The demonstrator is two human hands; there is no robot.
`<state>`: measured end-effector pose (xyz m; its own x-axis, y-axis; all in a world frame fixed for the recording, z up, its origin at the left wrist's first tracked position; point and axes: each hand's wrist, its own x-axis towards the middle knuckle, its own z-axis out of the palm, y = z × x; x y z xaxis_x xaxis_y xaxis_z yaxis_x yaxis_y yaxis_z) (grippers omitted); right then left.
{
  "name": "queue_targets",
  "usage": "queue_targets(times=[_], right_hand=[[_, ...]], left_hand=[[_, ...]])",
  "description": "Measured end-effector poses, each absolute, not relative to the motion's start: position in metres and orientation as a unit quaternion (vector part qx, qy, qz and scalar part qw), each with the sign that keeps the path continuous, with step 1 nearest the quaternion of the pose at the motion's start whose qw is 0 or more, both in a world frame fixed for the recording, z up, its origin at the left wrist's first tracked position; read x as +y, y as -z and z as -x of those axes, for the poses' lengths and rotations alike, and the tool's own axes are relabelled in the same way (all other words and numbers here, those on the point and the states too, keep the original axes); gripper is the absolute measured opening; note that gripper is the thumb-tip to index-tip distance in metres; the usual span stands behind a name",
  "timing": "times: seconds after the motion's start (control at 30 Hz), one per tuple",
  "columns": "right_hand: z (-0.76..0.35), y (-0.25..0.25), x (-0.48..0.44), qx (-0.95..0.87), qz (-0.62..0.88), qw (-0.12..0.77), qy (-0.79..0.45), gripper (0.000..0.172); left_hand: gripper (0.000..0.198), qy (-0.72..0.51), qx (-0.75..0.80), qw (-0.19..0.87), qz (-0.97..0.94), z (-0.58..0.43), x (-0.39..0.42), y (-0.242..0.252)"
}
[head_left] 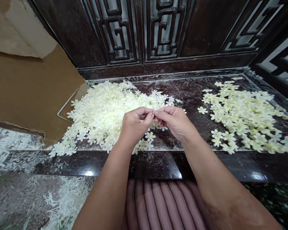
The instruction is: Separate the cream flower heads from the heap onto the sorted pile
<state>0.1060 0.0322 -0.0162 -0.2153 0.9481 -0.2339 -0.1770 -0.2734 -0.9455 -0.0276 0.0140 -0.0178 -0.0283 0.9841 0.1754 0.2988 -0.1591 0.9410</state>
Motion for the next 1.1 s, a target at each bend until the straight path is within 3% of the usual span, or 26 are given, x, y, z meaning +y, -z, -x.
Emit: queue_targets(times=[0.47,1.1], right_hand=[[-0.1081,0.0118,0.0317,-0.425,0.433,0.427,-0.670,0.013],[-0.1054,0.0172,0.0306,-0.475,0.437,0.432,-0.631,0.026]], left_hand=[[0.013,-0.478,0.551,0.373,-0.574,0.0280,0.0148,0.0161],[0.009,-0.472,0.536,0.419,-0.561,0.0342,0.0161,0.0169]])
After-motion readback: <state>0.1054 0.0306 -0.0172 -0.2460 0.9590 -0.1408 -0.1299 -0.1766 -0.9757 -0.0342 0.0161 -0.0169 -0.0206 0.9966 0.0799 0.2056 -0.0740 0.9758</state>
